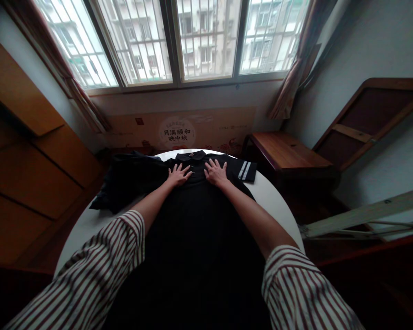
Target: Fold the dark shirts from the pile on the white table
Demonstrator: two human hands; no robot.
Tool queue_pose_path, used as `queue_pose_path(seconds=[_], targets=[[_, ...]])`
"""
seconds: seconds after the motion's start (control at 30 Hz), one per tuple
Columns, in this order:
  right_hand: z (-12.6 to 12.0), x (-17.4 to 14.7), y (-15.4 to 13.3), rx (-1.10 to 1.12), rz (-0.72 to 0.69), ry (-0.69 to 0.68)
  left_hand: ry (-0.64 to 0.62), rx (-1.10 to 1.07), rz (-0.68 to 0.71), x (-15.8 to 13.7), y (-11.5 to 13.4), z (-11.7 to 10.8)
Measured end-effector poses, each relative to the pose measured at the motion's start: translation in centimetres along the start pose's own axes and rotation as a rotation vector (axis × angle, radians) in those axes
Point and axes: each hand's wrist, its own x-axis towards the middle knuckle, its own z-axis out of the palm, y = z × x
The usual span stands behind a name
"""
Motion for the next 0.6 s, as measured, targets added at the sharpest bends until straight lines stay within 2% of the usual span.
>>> queue_pose_path(seconds=[0.1,0.13,0.2,0.3,0.4,0.5,0.6], targets=[[0.3,-6.4,-1.6,0.021,-0.174,-0.036,0.001,-0.010,0.004,-0.2,0.0,-0.1],[0.4,-9.2,-1.9,0.034,-0.262,-0.064,0.002,-0.013,0.007,-0.3,0.0,-0.1],[0.5,-15.2,-1.8,0.086,-0.349,-0.129,0.012,-0.022,0.007,-0.5,0.1,-0.3],[0.0,-23.9,-0.1,0.140,-0.356,-0.170,0.126,-0.048,0.048,-1.2,0.4,-0.7],[-0.5,-30.4,2.7,0.138,-0.322,-0.155,0.259,-0.067,0.158,-3.0,1.3,-1.5],[-0.3,-34.8,5.7,0.099,-0.288,-0.106,0.289,-0.102,0.373,-7.5,2.1,-2.2],[0.3,-37.8,7.8,0.061,-0.293,-0.040,0.252,-0.163,0.639,-15.8,1.6,-2.6]])
